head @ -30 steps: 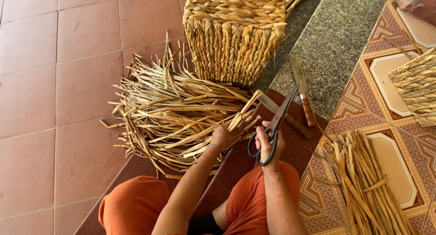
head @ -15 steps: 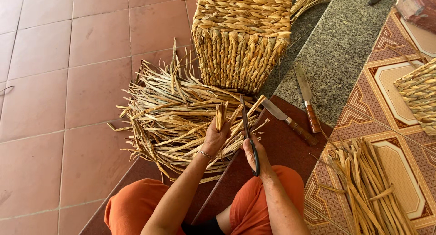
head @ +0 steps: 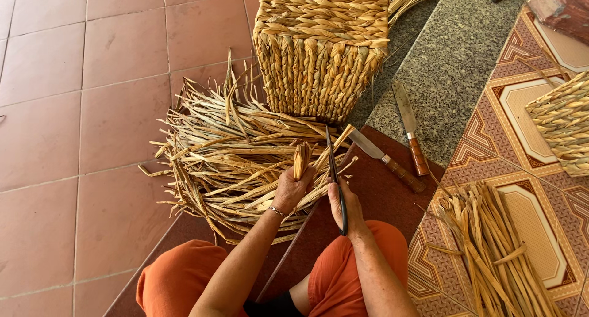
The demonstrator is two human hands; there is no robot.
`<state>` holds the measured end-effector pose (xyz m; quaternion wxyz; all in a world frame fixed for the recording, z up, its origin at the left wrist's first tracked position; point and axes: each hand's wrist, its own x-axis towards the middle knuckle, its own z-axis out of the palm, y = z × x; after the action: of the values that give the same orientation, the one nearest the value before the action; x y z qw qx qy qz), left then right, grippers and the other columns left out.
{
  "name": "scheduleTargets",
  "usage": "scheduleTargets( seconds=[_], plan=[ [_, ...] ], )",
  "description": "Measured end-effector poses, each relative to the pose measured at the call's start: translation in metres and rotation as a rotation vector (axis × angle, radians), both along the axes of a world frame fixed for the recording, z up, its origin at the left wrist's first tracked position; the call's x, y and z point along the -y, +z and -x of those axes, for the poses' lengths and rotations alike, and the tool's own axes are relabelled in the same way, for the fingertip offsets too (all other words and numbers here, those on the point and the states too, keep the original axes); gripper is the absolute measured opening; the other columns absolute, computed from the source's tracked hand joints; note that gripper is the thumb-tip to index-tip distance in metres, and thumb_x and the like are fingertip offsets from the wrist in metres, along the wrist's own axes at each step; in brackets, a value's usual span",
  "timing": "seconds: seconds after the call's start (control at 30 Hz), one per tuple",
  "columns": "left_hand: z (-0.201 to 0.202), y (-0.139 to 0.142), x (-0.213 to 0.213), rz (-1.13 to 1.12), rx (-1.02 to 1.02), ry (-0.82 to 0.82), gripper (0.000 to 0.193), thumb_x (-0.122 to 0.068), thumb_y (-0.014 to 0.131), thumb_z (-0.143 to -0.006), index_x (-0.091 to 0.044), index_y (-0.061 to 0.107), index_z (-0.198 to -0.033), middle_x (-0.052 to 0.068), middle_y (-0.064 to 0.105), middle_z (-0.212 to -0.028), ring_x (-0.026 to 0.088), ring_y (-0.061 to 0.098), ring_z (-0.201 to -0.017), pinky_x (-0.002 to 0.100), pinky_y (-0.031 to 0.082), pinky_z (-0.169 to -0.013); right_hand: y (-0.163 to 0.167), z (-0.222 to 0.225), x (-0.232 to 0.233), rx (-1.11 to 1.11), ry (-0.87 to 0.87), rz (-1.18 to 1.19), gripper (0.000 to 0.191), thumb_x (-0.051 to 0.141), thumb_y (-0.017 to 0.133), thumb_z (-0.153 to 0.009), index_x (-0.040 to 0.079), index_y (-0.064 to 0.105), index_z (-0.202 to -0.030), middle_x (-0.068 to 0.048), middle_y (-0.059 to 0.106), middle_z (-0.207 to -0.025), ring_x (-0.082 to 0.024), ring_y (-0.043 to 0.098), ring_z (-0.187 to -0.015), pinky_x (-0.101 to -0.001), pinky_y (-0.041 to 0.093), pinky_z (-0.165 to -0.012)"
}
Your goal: The person sits on the floor and uses shears to trim the ends of bundles of dried palm leaves. They repeatedly pick up a bundle, align the ends, and cut them to a uniform length, placing the trimmed pieces aside.
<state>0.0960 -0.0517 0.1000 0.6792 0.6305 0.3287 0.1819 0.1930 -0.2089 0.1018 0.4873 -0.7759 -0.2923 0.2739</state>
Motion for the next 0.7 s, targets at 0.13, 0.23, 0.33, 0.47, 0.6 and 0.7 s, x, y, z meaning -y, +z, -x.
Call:
scheduleTargets(
  seconds=[0.13, 0.23, 0.33, 0.47, 0.6, 0.7],
  plan=[
    [-0.008, -0.007, 0.002, 0.101, 0.009, -0.052, 0.026, -0.027, 0.062, -0.103, -0.004, 0.071, -0.095, 0.002, 0.071, -0.070, 0.009, 0.066, -0.059, 0.027, 0.057, -0.055, -0.005, 0.006, -0.001, 0.139, -0.002, -0.075, 0.065, 0.057, 0.035, -0.110, 0.001, 0.063, -0.125, -0.011, 0.070, -0.092, -0.023, 0.068, -0.080, -0.0390, 0.054, -0.071],
    [-0.014, -0.009, 0.003, 0.073, 0.033, -0.066, 0.027, -0.026, 0.062, -0.104, -0.003, 0.070, -0.093, 0.002, 0.069, -0.069, 0.009, 0.064, -0.060, 0.027, 0.055, -0.056, -0.008, 0.007, 0.000, 0.043, -0.050, -0.002, 0.066, 0.059, 0.034, -0.109, 0.000, 0.064, -0.112, -0.010, 0.067, -0.073, -0.024, 0.066, -0.062, -0.0400, 0.052, -0.060],
    [-0.020, -0.010, 0.004, 0.198, 0.072, -0.005, 0.020, -0.023, 0.062, -0.102, -0.006, 0.071, -0.095, 0.000, 0.067, -0.068, 0.009, 0.061, -0.058, 0.027, 0.052, -0.054, -0.008, 0.004, 0.001, -0.080, -0.026, -0.098, 0.068, 0.063, 0.034, -0.107, 0.003, 0.061, -0.120, -0.004, 0.059, -0.068, -0.016, 0.058, -0.057, -0.0338, 0.047, -0.054],
    [-0.016, -0.014, 0.002, 0.159, 0.059, 0.033, 0.020, -0.023, 0.064, -0.103, -0.006, 0.070, -0.093, -0.001, 0.064, -0.066, 0.008, 0.056, -0.055, 0.026, 0.046, -0.050, -0.010, -0.001, 0.001, -0.351, 0.036, -0.230, 0.078, 0.069, 0.034, -0.098, 0.008, 0.056, -0.141, 0.007, 0.049, -0.070, -0.005, 0.042, -0.056, -0.0242, 0.037, -0.049],
    [-0.008, -0.019, 0.006, 0.109, 0.040, 0.037, 0.019, -0.023, 0.066, -0.102, -0.007, 0.071, -0.092, -0.002, 0.064, -0.066, 0.007, 0.056, -0.055, 0.025, 0.046, -0.050, -0.014, -0.001, 0.000, -0.477, -0.006, -0.248, 0.080, 0.070, 0.035, -0.098, 0.005, 0.055, -0.141, 0.009, 0.042, -0.071, -0.004, 0.035, -0.058, -0.0227, 0.033, -0.050],
    [-0.007, -0.018, 0.007, 0.129, 0.052, 0.052, 0.019, -0.023, 0.066, -0.102, -0.007, 0.071, -0.093, -0.002, 0.063, -0.065, 0.007, 0.055, -0.054, 0.025, 0.045, -0.049, -0.009, -0.001, 0.002, -0.420, 0.011, -0.208, 0.081, 0.069, 0.037, -0.098, 0.003, 0.056, -0.139, 0.005, 0.036, -0.066, -0.007, 0.031, -0.054, -0.0251, 0.028, -0.046]
  ],
)
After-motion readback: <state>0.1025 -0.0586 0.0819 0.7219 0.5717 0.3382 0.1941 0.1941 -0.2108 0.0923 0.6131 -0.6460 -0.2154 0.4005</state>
